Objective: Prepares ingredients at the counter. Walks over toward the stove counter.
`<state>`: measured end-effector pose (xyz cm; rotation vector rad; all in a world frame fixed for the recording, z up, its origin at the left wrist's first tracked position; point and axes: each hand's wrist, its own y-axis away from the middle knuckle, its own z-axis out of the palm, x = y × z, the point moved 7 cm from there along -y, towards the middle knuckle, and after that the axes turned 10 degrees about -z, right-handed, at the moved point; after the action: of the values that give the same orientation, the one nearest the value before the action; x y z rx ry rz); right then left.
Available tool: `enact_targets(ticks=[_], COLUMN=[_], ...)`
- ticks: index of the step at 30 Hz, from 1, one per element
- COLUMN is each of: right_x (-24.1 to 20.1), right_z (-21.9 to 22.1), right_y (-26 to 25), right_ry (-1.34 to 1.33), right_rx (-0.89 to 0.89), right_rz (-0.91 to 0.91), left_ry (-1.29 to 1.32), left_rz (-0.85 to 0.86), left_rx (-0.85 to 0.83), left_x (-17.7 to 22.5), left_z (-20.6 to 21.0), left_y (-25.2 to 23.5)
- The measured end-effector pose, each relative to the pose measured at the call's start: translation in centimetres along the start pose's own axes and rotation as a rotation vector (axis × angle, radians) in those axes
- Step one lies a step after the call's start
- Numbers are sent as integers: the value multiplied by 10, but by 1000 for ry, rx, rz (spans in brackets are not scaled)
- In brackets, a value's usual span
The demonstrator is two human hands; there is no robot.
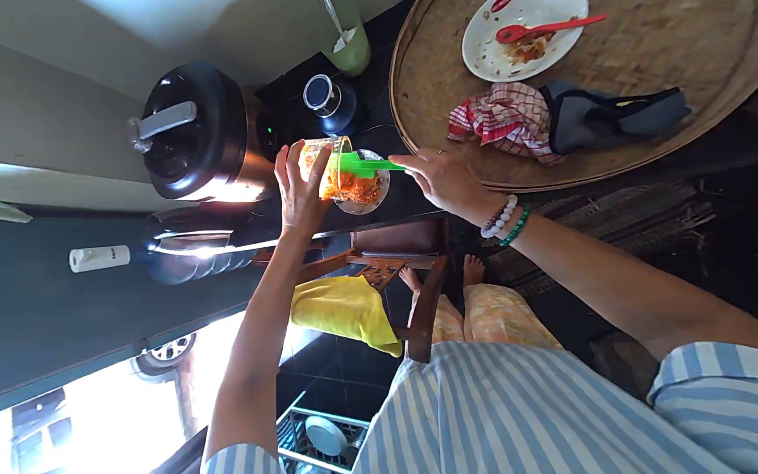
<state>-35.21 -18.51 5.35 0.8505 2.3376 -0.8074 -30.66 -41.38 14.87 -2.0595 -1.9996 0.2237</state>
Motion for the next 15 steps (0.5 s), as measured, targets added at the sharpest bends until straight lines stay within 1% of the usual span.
enact_targets(ticks=[5,7,10,15], right_x=[6,2,-3,-8], right_z=[18,20,22,37], right_y=[7,6,7,20], right_ry=[-369,-498,-676,-1085], right_rx=[-85,-141,-166,-228], right_rz=[69,135,226,459], left_ry=[7,4,4,10], left_rz=[11,15,34,28], left_rx=[-27,-25,-4,-13], left_x=[2,3,5,4], left_z=[4,6,11,16], left_y=[-2,-3,-3,1])
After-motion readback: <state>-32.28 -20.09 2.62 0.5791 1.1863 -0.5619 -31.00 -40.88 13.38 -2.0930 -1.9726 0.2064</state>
